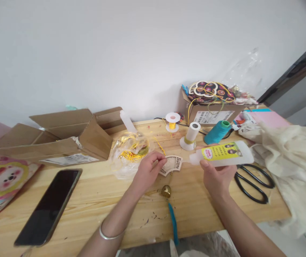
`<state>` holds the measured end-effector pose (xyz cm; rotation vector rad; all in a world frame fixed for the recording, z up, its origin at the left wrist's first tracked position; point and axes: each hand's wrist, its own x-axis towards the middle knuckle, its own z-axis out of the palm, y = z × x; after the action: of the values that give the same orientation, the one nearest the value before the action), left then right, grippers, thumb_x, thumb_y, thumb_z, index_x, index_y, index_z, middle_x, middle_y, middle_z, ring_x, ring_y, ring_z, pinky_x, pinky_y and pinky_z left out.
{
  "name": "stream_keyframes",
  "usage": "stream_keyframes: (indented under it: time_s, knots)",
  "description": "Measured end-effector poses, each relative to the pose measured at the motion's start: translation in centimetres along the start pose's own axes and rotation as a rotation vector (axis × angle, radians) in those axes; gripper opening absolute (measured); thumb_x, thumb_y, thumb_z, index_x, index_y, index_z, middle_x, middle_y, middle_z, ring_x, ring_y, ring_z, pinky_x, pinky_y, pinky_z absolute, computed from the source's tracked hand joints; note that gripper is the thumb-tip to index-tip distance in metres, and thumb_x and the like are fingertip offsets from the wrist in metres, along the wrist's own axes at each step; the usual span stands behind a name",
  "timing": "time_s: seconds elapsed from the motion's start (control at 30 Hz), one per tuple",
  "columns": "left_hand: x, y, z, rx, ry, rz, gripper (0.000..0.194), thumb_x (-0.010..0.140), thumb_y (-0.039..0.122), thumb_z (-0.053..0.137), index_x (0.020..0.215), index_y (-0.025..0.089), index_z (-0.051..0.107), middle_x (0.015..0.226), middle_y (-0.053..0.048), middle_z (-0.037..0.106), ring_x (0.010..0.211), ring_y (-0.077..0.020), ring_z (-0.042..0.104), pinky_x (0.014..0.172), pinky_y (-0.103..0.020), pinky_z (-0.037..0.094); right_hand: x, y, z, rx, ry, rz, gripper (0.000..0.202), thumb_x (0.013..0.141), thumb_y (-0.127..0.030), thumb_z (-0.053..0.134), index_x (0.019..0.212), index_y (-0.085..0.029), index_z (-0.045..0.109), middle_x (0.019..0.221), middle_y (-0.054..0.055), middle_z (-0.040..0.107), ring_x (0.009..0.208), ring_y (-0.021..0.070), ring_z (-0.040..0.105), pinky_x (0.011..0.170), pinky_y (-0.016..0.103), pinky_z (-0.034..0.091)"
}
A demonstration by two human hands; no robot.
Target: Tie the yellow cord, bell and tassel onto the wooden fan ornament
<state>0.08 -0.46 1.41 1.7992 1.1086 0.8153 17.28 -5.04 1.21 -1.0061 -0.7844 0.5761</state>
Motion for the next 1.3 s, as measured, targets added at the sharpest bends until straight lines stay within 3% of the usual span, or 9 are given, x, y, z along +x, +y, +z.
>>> stream_keyframes:
  time_s: [0.17, 0.3, 0.47, 0.73, 0.93, 1.13, 1.3]
  knots:
    - [1.6, -0.3, 0.2, 0.683, -0.197, 0.36, 0.02, 0.085, 0.022, 0.042, 0.078, 0.014, 0.059, 0.084, -0.006, 0.057, 0.082, -0.0186, 0.047, 0.074, -0.032, 0.039, 0.3, -0.1, -0.2, 0.042, 0.047, -0.034, 0.034, 0.058, -0.022, 0.072, 0.089, -0.016, 0.057, 0.078, 0.005, 0.066, 0.066, 0.019, 0.062, 0.061, 0.035, 0.052]
    - [2.3, -0.1, 0.9, 0.96, -0.271, 0.449, 0.021, 0.085, 0.02, 0.041, 0.078, 0.014, 0.059, 0.082, -0.006, 0.055, 0.082, -0.0198, 0.045, 0.078, -0.035, 0.036, 0.5, -0.4, -0.4, 0.04, 0.056, -0.04, 0.033, 0.058, -0.024, 0.071, 0.087, -0.016, 0.058, 0.079, 0.007, 0.065, 0.066, 0.0193, 0.062, 0.061, 0.035, 0.051]
    - [2.6, 1.5, 1.1, 1.148, -0.358, 0.473, 0.016, 0.082, 0.015, 0.043, 0.079, 0.013, 0.059, 0.081, -0.007, 0.054, 0.083, -0.0212, 0.044, 0.084, -0.04, 0.032, 0.7, -0.7, -0.6, 0.073, 0.052, -0.009, 0.035, 0.058, -0.025, 0.071, 0.088, -0.016, 0.057, 0.08, 0.007, 0.064, 0.069, 0.0205, 0.062, 0.064, 0.039, 0.052]
    - [2.9, 3.0, 1.7, 1.23, -0.421, 0.525, 0.013, 0.077, 0.006, 0.048, 0.076, 0.013, 0.059, 0.08, -0.008, 0.055, 0.083, -0.0227, 0.046, 0.085, -0.044, 0.031, 0.7, -0.9, -0.7, 0.085, 0.044, -0.007, 0.033, 0.059, -0.024, 0.07, 0.088, -0.017, 0.057, 0.082, 0.007, 0.064, 0.07, 0.0202, 0.062, 0.066, 0.039, 0.052]
    - [3.6, 3.6, 0.6, 1.123, -0.509, 0.452, 0.016, 0.079, 0.015, 0.05, 0.066, 0.013, 0.06, 0.072, -0.007, 0.056, 0.073, -0.0207, 0.049, 0.065, -0.033, 0.038, 0.7, -0.9, -0.9, 0.114, 0.075, -0.008, 0.035, 0.06, -0.024, 0.07, 0.091, -0.017, 0.057, 0.08, 0.007, 0.064, 0.07, 0.0207, 0.062, 0.066, 0.04, 0.051]
    - [4.0, 4.1, -2.7, 0.839, -0.344, 0.33, 0.021, 0.083, 0.027, 0.045, 0.081, 0.016, 0.063, 0.078, -0.005, 0.059, 0.078, -0.0175, 0.054, 0.07, -0.03, 0.04, 0.8, -0.9, -0.9, 0.068, 0.085, -0.035, 0.035, 0.061, -0.028, 0.069, 0.092, -0.019, 0.056, 0.081, 0.006, 0.064, 0.068, 0.0204, 0.061, 0.063, 0.038, 0.05]
    - [0.8, 2.3, -3.2, 0.687, -0.228, 0.327, 0.024, 0.084, 0.027, 0.044, 0.102, 0.019, 0.057, 0.091, -0.006, 0.059, 0.086, -0.0177, 0.053, 0.077, -0.034, 0.043, 0.9, -1.0, -0.7, 0.055, 0.11, -0.045, 0.041, 0.061, -0.029, 0.069, 0.096, -0.018, 0.054, 0.08, 0.007, 0.065, 0.068, 0.0203, 0.061, 0.064, 0.037, 0.05]
